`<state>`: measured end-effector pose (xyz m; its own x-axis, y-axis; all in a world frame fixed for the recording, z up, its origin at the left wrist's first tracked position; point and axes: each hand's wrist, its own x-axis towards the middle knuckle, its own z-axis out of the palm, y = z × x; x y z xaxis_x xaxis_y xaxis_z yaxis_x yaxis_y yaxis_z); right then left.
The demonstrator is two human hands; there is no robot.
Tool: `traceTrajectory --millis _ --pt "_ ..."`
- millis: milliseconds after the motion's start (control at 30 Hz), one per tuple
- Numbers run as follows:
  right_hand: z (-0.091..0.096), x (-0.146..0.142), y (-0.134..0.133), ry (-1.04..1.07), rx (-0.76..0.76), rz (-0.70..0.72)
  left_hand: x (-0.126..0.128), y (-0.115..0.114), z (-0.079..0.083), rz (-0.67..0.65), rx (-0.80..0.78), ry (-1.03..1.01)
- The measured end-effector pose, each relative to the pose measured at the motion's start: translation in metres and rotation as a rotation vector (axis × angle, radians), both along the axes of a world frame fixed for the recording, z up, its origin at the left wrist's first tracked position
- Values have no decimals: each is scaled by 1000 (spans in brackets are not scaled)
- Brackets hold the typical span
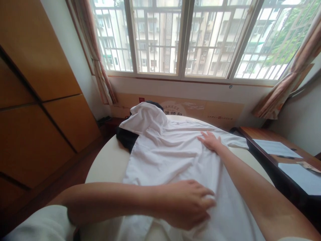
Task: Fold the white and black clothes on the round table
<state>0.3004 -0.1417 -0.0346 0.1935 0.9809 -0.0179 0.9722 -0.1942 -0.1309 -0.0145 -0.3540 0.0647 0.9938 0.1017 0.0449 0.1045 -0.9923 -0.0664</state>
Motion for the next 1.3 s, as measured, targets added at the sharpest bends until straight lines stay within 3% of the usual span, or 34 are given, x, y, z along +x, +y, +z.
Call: traceTrajectory --millis 100,200,267,367,500,567,633,733,800,900,1000,1100,1167,1300 --pt "0 0 2 -1 1 -2 -42 21 21 292 -132 152" --pt "-1 0 3 8 -6 -2 -79 18 31 317 -333 420" --pt "-1 -1 2 15 -8 -5 -92 11 33 314 -395 487" --pt "1 -2 1 18 -9 -10 -94 9 27 234 -603 558" --pt "3 -4 -2 12 -13 -12 -82 20 11 -105 -1130 890" --pt "3 -5 -3 12 -16 -12 -79 31 7 -135 -1258 850" --pt "3 -6 -3 13 -19 -12 -77 51 7 39 -1166 511" --pt "3 -6 -4 12 -17 -10 -75 107 14 430 -626 -11" --pt "2 -7 -5 9 -17 -7 -74 156 22 650 -242 -143" --pt "0 -7 -7 -2 -32 -4 -78 230 41 997 87 -366" --pt "-2 -7 -8 -14 -39 1 -94 285 63 1242 130 -516" --pt "-3 -7 -8 -21 -40 6 -114 315 77 1431 36 -534" --pt "-3 -7 -8 -28 -52 3 -124 326 79 1439 -47 -496" --pt "-4 -10 -13 -38 -67 -2 -137 334 79 1290 -49 -514"
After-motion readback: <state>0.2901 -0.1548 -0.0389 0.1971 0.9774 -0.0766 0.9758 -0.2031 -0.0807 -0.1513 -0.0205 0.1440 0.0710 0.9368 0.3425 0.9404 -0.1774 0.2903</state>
